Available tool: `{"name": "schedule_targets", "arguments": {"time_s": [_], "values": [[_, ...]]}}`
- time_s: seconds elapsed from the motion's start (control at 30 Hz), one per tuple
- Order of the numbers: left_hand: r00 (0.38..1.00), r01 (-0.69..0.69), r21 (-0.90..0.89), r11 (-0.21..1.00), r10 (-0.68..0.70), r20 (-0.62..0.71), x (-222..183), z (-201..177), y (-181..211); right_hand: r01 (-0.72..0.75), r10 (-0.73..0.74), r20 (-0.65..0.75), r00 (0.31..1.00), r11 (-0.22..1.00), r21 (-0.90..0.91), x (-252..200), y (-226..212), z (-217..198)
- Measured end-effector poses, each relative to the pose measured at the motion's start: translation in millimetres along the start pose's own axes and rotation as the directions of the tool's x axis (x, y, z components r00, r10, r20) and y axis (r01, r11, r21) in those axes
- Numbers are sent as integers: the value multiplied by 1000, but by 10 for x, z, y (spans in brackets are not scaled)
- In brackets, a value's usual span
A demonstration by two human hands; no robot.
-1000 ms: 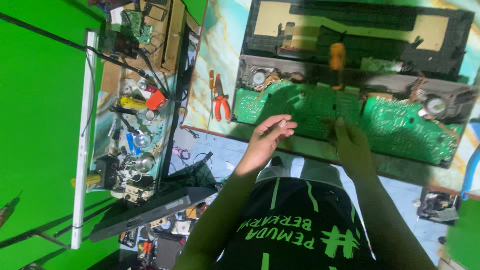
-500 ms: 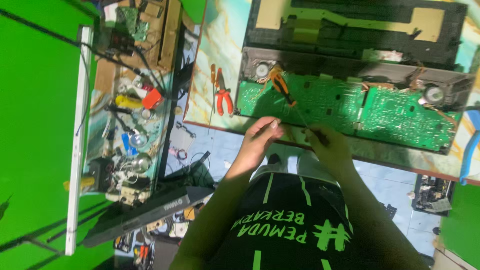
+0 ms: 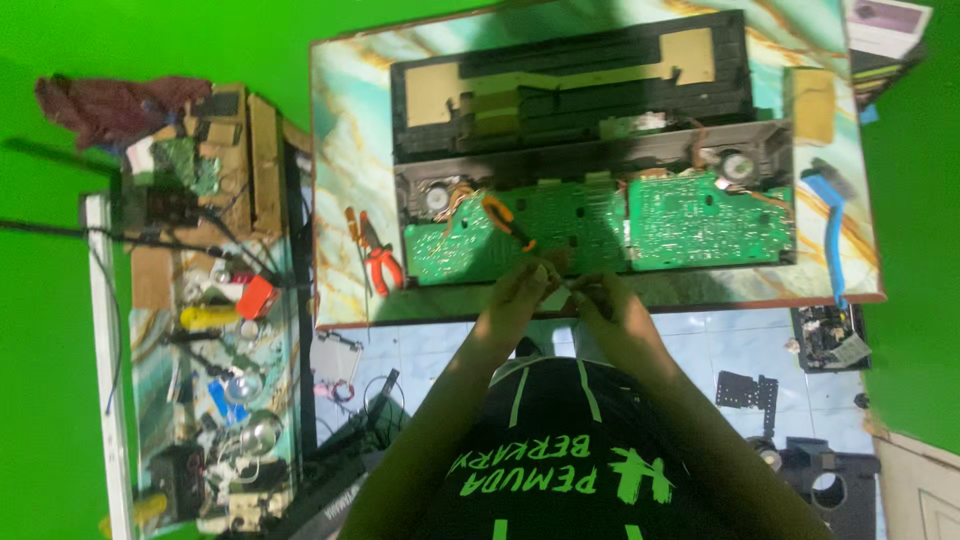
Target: The person disassembles an electronic keyboard on a table, using a screwdriver to remove screws from internal circuit boards and handling loose wiring by hand and with pliers.
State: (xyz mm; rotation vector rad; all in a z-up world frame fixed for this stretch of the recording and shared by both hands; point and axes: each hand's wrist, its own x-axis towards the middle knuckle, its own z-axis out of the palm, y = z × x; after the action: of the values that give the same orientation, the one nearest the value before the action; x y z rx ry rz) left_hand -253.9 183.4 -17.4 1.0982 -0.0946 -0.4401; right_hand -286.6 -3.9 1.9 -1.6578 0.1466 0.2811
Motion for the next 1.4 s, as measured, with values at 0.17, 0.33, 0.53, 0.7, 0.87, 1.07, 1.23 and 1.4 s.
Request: {"name": "schedule_targets", "arguments": {"time_s": [0.17,0.33,0.53,0.7,0.87,1.07,1.23,1.4], "values": [[1000,-2,105,994,5,-26,250,174,-80,-70,72,11,997,986,-154,-9,-79,-88],[994,-61,575,816,101,-37,420,397,-83,-44,25,-72,997,958,-282,6,-209,-391],[999,-11,564,826,28,-22,641,779,-121,232,-253,-66,965,947,-224,65,-274,-838],[991,-127,544,829,126,39,823,1076,-343,138,-144,-35,989,981,-139,132,-189,-1322],[997,-7,481,877,41,-61,983,1330,-576,53,-54,-11,998,992,-118,216,-10,-1729],[993,-43,475,879,89,-75,1056,1540,-611,-9,8,47,999,999,36,319,150,-1916],[977,41,543,839,81,-199,1070,1633,-445,-18,15,39,999,996,82,394,174,-1981],[956,82,550,831,91,-280,989,1627,-229,22,-31,43,999,979,201,543,118,-1980]]}}
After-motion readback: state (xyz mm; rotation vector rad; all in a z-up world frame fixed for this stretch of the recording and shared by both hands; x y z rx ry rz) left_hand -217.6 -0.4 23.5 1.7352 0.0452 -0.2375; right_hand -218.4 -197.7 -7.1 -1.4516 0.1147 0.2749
